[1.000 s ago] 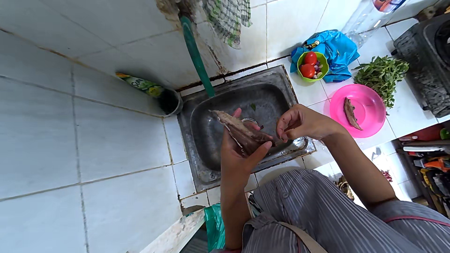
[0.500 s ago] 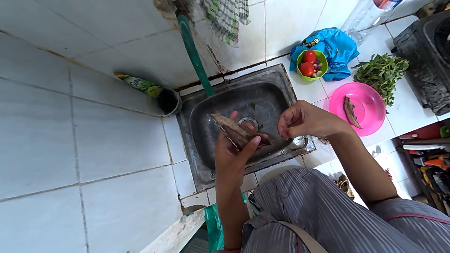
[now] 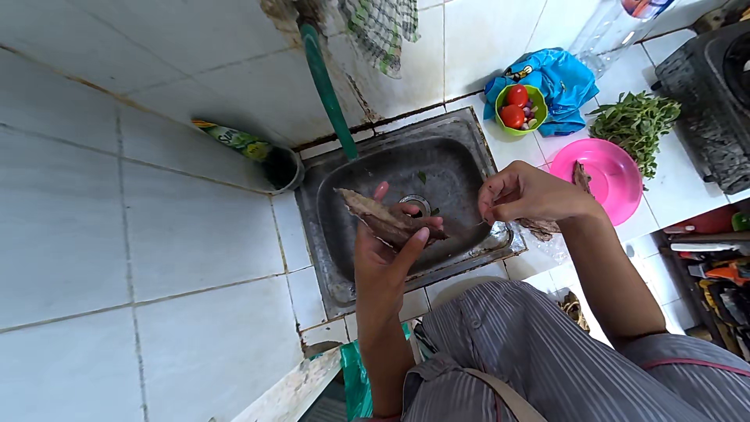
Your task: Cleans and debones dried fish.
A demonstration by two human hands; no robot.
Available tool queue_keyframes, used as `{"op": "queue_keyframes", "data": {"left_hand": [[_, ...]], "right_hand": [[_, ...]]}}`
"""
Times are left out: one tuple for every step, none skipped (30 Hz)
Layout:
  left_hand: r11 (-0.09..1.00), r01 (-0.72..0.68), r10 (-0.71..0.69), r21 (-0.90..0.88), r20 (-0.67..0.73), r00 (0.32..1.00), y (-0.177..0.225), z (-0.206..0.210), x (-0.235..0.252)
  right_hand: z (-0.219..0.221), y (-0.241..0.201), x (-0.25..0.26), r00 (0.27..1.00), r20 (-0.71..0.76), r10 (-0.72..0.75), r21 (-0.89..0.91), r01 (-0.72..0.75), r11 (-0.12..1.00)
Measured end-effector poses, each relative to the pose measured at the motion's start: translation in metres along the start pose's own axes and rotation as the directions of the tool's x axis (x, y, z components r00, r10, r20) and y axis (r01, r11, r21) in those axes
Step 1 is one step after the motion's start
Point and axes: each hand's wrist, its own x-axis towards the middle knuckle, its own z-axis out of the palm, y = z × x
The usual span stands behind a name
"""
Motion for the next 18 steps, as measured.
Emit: {"op": "queue_keyframes", "data": {"left_hand": [[1.000, -0.016, 0.016, -0.008, 0.013, 1.000, 0.000, -0.001, 0.000], [0.999, -0.032, 0.033, -0.016, 0.023, 0.999, 0.000, -0.002, -0.001], [0.998, -0.049, 0.050, -0.027, 0.034, 0.998, 0.001, -0.003, -0.001], [0.997, -0.065, 0.066, -0.035, 0.044, 0.997, 0.001, -0.003, -0.002], [0.996, -0.078, 0.080, -0.041, 0.054, 0.995, 0.001, -0.004, -0.002], [0.995, -0.090, 0.094, -0.051, 0.062, 0.994, 0.000, -0.004, -0.002], [0.993, -0.104, 0.108, -0.060, 0.070, 0.992, 0.001, -0.004, -0.002], [0.990, -0.119, 0.125, -0.069, 0.081, 0.989, 0.001, -0.004, -0.002], [0.988, -0.133, 0.140, -0.079, 0.091, 0.986, 0.001, -0.005, -0.002], [0.986, -0.146, 0.155, -0.085, 0.099, 0.983, 0.001, -0.005, -0.002], [0.985, -0.157, 0.164, -0.079, 0.106, 0.981, 0.002, -0.005, -0.002], [0.983, -0.165, 0.172, -0.077, 0.110, 0.979, 0.002, -0.005, -0.003], [0.982, -0.171, 0.180, -0.082, 0.113, 0.977, 0.003, -0.005, -0.003], [0.979, -0.181, 0.190, -0.090, 0.111, 0.975, 0.003, -0.005, -0.003], [0.977, -0.191, 0.202, -0.099, 0.108, 0.973, 0.004, -0.005, -0.003], [0.974, -0.202, 0.212, -0.102, 0.109, 0.971, 0.004, -0.004, -0.003], [0.972, -0.213, 0.223, -0.100, 0.111, 0.968, 0.005, -0.004, -0.003], [0.970, -0.223, 0.234, -0.099, 0.112, 0.966, 0.005, -0.004, -0.003]], "right_hand": [[0.000, -0.001, -0.002, 0.999, -0.036, -0.001, -0.028, 0.000, 1.000], [0.002, -0.003, -0.003, 0.996, -0.090, 0.000, -0.075, -0.006, 0.997], [0.005, -0.004, -0.004, 0.988, -0.153, -0.012, -0.148, -0.011, 0.989], [0.010, -0.004, -0.003, 0.976, -0.214, -0.043, -0.245, -0.011, 0.969], [0.016, -0.001, -0.002, 0.959, -0.265, -0.095, -0.359, -0.007, 0.933], [0.020, 0.004, 0.000, 0.943, -0.288, -0.168, -0.468, 0.015, 0.884], [0.024, 0.009, 0.002, 0.927, -0.290, -0.240, -0.551, 0.043, 0.833], [0.028, 0.014, 0.004, 0.910, -0.286, -0.300, -0.606, 0.071, 0.793], [0.033, 0.016, 0.005, 0.897, -0.282, -0.341, -0.633, 0.093, 0.769], [0.038, 0.015, 0.005, 0.885, -0.278, -0.374, -0.648, 0.115, 0.753], [0.043, 0.012, 0.004, 0.875, -0.267, -0.404, -0.660, 0.139, 0.738], [0.046, 0.010, 0.003, 0.868, -0.250, -0.430, -0.668, 0.167, 0.725], [0.049, 0.008, 0.003, 0.858, -0.227, -0.461, -0.675, 0.202, 0.709], [0.052, 0.007, 0.002, 0.843, -0.209, -0.496, -0.684, 0.237, 0.690], [0.055, 0.005, 0.001, 0.824, -0.195, -0.531, -0.691, 0.269, 0.671], [0.057, 0.003, 0.000, 0.804, -0.185, -0.565, -0.698, 0.297, 0.652], [0.060, 0.001, 0.000, 0.783, -0.178, -0.597, -0.700, 0.325, 0.636], [0.063, -0.001, -0.002, 0.761, -0.172, -0.625, -0.700, 0.352, 0.621]]}}
